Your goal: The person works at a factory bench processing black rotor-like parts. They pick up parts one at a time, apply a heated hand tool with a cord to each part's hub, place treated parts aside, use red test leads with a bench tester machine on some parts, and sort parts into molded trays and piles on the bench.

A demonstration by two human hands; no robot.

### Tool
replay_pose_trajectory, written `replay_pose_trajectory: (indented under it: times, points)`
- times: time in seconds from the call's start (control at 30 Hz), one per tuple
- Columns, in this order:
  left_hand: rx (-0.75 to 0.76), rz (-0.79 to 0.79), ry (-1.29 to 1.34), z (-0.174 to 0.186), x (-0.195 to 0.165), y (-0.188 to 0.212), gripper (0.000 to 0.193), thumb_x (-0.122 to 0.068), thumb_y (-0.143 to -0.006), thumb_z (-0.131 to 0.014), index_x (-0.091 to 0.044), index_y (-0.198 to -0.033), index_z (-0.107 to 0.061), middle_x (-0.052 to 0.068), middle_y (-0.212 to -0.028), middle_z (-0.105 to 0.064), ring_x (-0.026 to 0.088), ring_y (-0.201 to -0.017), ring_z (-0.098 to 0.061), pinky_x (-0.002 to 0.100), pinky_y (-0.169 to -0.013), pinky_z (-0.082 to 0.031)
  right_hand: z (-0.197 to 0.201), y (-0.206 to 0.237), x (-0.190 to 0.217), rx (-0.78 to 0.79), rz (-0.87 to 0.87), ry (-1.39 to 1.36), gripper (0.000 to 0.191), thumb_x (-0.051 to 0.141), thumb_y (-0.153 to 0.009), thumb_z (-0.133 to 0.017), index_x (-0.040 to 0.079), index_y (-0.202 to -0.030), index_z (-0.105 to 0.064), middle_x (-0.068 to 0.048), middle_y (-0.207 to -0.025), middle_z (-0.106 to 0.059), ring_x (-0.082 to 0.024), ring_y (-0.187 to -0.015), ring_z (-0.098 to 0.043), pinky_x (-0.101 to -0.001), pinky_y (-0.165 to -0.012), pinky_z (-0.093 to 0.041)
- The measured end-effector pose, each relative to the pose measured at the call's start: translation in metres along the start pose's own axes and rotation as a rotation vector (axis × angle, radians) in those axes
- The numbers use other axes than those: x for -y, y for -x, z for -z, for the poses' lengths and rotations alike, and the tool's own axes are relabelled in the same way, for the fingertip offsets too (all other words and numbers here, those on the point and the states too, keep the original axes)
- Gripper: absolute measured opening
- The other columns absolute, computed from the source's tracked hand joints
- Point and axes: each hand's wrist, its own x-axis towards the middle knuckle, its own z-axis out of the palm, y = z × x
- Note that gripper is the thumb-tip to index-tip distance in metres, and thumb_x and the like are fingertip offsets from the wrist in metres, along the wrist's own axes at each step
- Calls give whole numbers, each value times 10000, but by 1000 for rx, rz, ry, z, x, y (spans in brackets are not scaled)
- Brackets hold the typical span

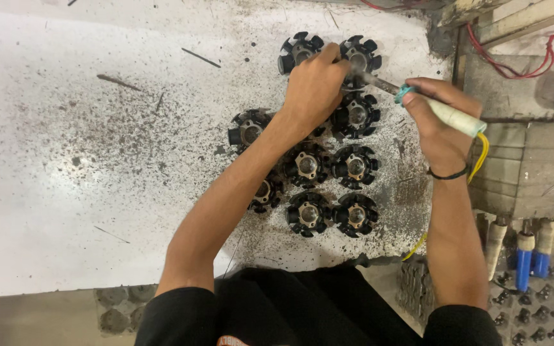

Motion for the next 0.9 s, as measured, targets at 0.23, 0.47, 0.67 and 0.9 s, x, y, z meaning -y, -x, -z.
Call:
replay_pose_trajectory:
  times: [0.23, 0.47, 0.67, 0.9]
  points:
    - [-150, 101, 3, 69, -2, 49, 149, 21, -884, -707, -49, -1009, -748, 105, -1040, -680, 270, -843, -729, 373, -644, -607, 13, 18, -10, -136, 1, -166, 194, 68, -1029, -765, -24, -1200, -763, -96, -1116, -746, -136, -990, -699, -244, -892, -565]
    - [-98, 111, 4, 103, -5, 107, 215, -8, -855, -693, -79, -1046, -764, 59, -1108, -744, 272, -917, -727, 384, -726, -600, -39, 87, -27, -93, 24, -187, 221, 62, -953, -666, -42, -1134, -738, -121, -1026, -746, -145, -823, -668, -254, -717, -541]
    - [-34, 178, -21, 104, -13, 112, 293, 37, -818, -673, -81, -1057, -797, 85, -997, -696, 245, -834, -703, 373, -625, -578, -55, 104, -16, -58, 62, -142, 204, 61, -991, -671, -59, -1145, -732, -143, -1092, -738, -137, -909, -664, -242, -811, -524]
    - [-42, 124, -47, 95, -12, 112, 239, 33, -818, -672, -56, -1018, -765, 96, -1043, -669, 241, -894, -711, 345, -623, -590, -65, 87, 10, -38, -36, -125, 227, 64, -987, -698, -32, -1185, -751, -125, -1081, -754, -133, -911, -675, -229, -792, -528]
